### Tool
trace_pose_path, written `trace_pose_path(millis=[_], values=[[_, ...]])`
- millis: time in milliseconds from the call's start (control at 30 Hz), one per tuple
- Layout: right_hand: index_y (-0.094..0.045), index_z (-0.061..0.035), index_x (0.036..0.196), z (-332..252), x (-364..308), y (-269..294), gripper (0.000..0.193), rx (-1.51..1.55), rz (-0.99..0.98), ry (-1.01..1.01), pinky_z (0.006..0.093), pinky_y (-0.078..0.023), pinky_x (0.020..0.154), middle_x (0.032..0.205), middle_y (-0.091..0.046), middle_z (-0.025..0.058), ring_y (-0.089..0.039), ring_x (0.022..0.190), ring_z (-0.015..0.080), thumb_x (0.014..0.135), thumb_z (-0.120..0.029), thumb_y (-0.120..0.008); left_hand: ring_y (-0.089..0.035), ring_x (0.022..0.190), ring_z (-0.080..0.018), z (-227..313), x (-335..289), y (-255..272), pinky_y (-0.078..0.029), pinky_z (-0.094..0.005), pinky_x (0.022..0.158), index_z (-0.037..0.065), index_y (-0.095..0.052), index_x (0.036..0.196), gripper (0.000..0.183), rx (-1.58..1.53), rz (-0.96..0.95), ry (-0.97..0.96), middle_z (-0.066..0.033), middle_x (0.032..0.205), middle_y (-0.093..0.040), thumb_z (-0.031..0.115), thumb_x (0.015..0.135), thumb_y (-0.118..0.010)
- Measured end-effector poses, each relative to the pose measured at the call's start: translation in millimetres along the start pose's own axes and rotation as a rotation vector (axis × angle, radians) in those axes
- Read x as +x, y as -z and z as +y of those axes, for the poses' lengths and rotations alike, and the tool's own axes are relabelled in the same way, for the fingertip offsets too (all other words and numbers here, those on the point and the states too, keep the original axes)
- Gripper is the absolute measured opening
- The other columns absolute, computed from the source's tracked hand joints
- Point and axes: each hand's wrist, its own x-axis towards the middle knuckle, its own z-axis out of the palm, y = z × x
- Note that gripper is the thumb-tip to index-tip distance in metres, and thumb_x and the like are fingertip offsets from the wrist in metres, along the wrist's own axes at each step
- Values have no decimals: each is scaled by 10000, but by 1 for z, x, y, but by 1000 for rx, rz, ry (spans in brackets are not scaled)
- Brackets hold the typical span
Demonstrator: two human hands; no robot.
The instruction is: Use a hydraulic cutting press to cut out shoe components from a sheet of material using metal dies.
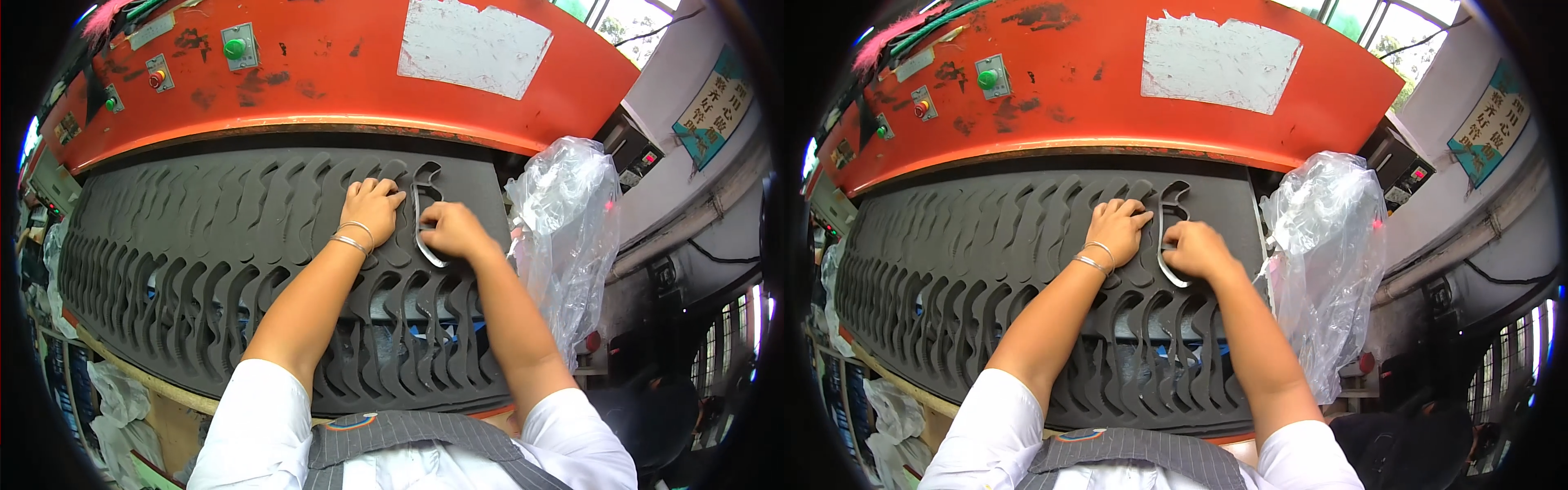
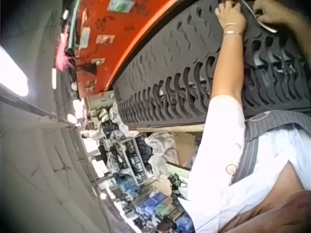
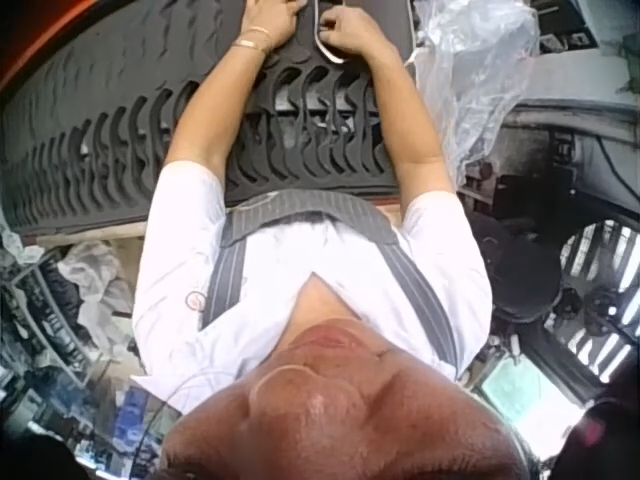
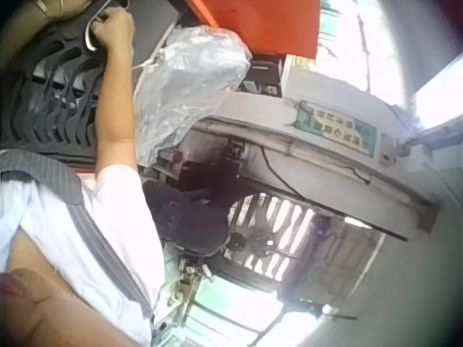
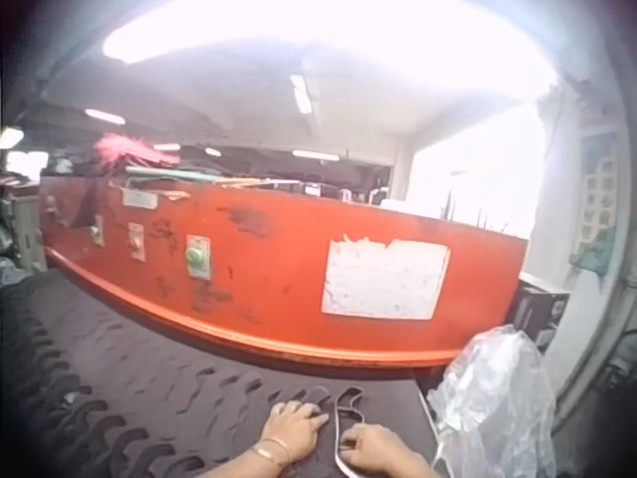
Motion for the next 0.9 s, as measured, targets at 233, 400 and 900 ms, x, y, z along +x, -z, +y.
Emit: trace_pose_path(millis=[233,400,900], values=[[-230,-180,1504,17,-52,14,1171,-88,-209,73,540,-120,1127,1517,-211,276,-114,1448,379,566,-542,-830,-488,1150,-216,-4,-2,-4,-340,-405,983,164,-639,1186,385,-52,-28,22,10,1187,-577,133,807,-580],[-444,-105,1295,15,-47,-4,870,-13,-46,138,541,-146,1119,1426,-364,310,-239,1421,359,607,-464,-838,-293,1393,-269,0,-2,-5,-241,-468,1109,77,-358,1434,639,5,45,104,-79,1494,-358,163,833,-559],[-338,-126,1429,13,-43,-22,903,-190,7,171,510,-169,1128,1455,-353,261,-253,1419,329,700,-439,-770,-255,1414,-275,-6,18,11,-212,-506,1117,52,-329,1456,634,-47,-427,206,-94,1537,-290,247,875,-493]])
